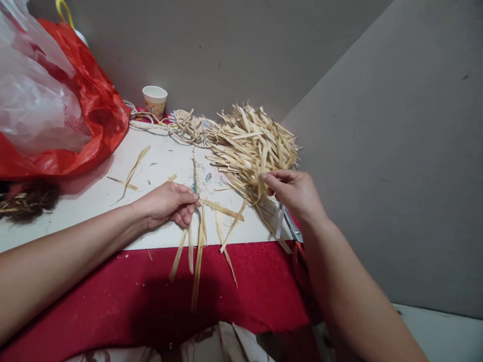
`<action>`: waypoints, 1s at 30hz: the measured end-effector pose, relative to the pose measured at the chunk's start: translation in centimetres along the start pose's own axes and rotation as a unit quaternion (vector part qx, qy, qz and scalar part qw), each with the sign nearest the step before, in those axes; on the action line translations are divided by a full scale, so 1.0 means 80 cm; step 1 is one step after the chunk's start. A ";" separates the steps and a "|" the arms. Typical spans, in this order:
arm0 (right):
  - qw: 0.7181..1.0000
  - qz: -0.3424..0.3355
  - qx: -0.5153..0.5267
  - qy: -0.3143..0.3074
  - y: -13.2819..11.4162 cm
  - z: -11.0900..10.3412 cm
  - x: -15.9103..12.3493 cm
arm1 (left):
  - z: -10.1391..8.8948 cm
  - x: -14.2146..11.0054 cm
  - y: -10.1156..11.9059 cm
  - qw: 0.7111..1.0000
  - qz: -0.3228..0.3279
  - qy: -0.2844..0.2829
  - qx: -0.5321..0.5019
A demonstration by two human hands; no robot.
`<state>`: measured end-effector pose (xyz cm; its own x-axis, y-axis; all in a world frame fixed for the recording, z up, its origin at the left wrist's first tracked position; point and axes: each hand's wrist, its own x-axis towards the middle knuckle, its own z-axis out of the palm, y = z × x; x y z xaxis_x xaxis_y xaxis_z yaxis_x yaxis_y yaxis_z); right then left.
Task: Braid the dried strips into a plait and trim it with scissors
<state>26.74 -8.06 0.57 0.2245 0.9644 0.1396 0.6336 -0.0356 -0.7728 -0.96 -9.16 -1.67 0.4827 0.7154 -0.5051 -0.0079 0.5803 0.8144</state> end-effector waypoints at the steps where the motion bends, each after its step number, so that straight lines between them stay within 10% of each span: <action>1: 1.000 -0.002 0.014 0.002 0.001 0.000 0.000 | 0.000 0.000 0.000 1.000 0.000 -0.001 0.000; 8: 0.985 -0.145 0.022 0.097 -0.010 0.002 -0.019 | 0.002 0.000 0.002 1.000 -0.002 -0.002 0.000; 12: 0.985 -0.165 -0.040 0.035 -0.003 0.006 -0.026 | 0.002 0.000 0.002 1.000 -0.001 0.001 0.004; 30: 0.991 0.063 0.108 -0.042 0.016 -0.004 -0.018 | 0.001 0.000 -0.001 1.000 -0.001 -0.005 0.001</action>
<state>27.45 -9.58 -0.40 0.2239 0.9745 -0.0120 0.4289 -0.1096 -0.8967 -0.87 -9.24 -1.74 0.4923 0.7101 -0.5034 -0.0049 0.5806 0.8142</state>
